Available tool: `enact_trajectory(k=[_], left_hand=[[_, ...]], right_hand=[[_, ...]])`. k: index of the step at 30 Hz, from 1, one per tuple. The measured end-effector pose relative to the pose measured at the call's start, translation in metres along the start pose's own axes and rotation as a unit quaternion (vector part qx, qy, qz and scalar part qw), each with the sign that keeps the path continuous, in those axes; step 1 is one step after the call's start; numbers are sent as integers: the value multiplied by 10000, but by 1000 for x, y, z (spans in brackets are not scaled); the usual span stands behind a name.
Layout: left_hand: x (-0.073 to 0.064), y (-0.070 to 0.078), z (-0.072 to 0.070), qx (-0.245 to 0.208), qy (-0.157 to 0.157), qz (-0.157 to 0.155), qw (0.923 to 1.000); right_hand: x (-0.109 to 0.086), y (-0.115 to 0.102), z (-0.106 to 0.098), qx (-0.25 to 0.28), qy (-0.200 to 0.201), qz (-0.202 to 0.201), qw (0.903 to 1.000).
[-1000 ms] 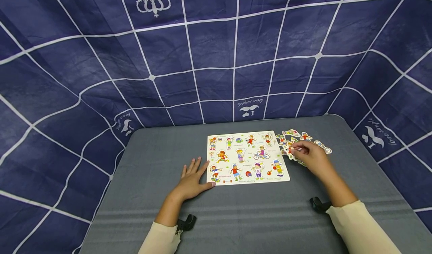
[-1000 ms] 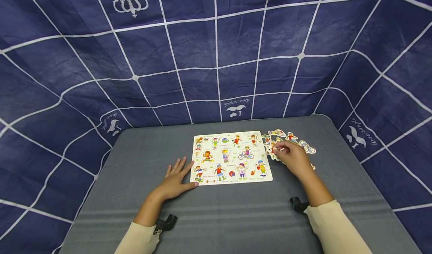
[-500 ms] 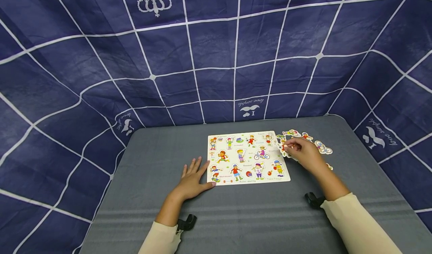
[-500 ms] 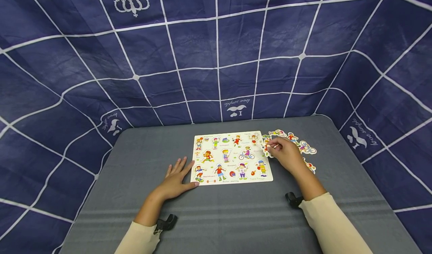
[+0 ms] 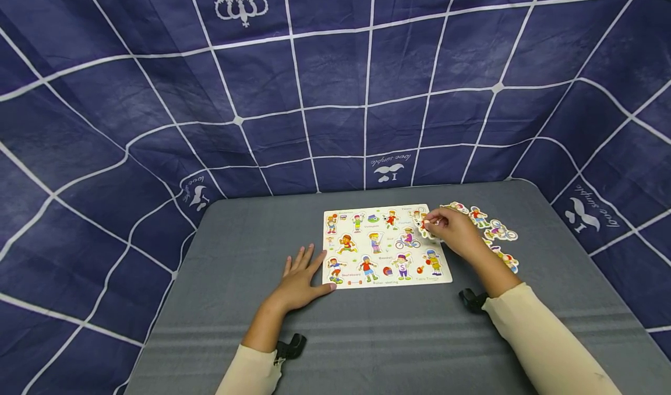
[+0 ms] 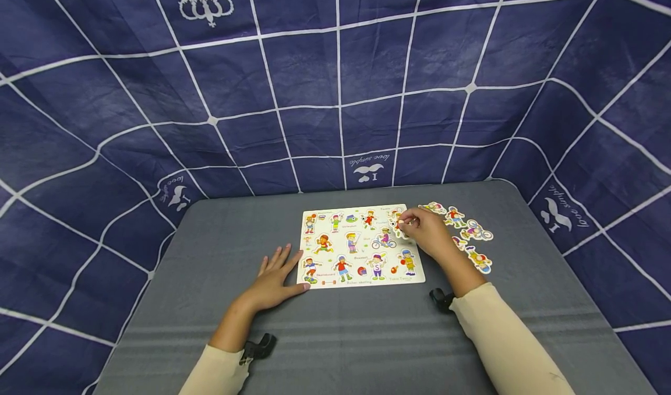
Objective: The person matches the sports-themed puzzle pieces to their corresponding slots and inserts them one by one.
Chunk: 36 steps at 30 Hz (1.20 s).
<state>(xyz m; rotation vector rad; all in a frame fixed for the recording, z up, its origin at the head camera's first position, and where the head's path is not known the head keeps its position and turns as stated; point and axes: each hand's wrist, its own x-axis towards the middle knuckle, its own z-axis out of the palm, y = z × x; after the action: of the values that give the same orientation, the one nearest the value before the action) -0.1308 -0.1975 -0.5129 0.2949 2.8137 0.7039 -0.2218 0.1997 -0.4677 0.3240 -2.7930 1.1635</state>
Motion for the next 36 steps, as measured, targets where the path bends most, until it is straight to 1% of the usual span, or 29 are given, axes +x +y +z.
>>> enact_trajectory(k=[8, 16, 25, 32, 36], left_hand=[[0, 1, -2, -5, -31, -2, 10000], [1, 2, -4, -15, -30, 6, 10000], [0, 2, -3, -52, -13, 22, 10000], [1, 0, 0, -14, 40, 34, 10000], [0, -1, 0, -38, 14, 14, 10000]], right_hand=[[17, -6, 10, 42, -169, 20, 9998], [30, -10, 23, 215, -397, 179, 9988], [44, -12, 36, 30, -563, 163, 9983], [53, -17, 46, -57, -462, -70, 9989], [57, -20, 51, 11, -480, -90, 9988]])
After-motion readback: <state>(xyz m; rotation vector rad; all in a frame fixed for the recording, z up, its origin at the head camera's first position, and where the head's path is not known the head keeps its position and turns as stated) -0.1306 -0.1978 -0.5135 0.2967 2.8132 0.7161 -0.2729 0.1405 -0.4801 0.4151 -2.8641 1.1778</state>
